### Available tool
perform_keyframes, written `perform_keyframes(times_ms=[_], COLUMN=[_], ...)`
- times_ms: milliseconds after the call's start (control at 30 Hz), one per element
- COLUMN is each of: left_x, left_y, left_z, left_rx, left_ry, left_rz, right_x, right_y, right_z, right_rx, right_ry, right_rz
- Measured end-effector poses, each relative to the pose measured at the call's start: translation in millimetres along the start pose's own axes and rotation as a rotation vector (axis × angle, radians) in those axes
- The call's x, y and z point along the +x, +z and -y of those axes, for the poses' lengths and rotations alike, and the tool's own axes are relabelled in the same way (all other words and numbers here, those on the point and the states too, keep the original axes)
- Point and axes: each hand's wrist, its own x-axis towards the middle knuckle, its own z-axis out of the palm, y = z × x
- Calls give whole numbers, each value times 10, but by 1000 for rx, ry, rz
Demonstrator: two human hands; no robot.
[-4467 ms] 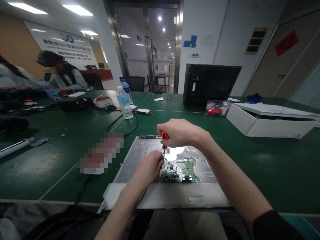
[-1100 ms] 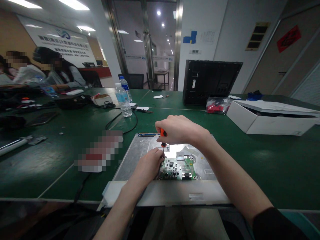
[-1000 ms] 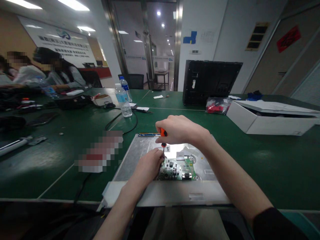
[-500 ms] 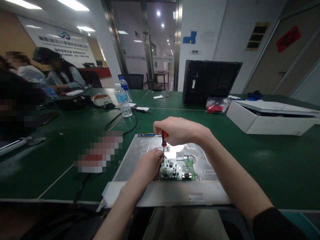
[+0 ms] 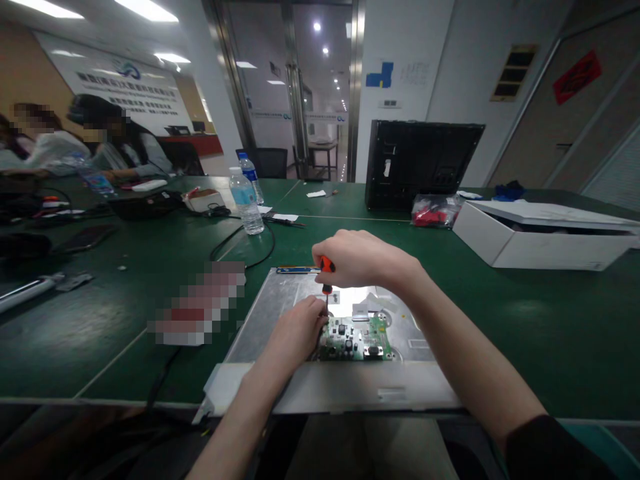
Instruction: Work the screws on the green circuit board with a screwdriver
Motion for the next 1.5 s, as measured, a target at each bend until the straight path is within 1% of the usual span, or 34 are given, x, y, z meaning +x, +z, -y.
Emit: perform_keyframes(times_ms=[133, 300, 533, 733, 867, 1067, 1333, 1500], left_x=[8, 4, -4, -1, -2, -10, -17, -12], left_y=[10, 5, -29, -41, -46, -57, -51, -36], left_z=[12, 11, -16, -28, -34, -36, -31, -18], left_rx=[14, 1, -9, -27, -15, -11, -10, -24], left_ry=[-20, -9, -24, -25, -25, -25, -22, -33], left_rz=[-4, -4, 6, 13, 23, 21, 11, -4], right_x=[-29, -23, -10, -10, 0, -14, 22, 1], right_y=[-3, 10, 29, 17, 18, 22, 27, 40], right_z=[-5, -10, -40, -23, -16, -34, -29, -45], right_rx=[12, -1, 9, 19, 28, 29, 14, 25], right_ry=[-38, -16, -74, -48, -25, -42, -21, -53], right_rz=[18, 28, -3, 13, -3, 8, -3, 3])
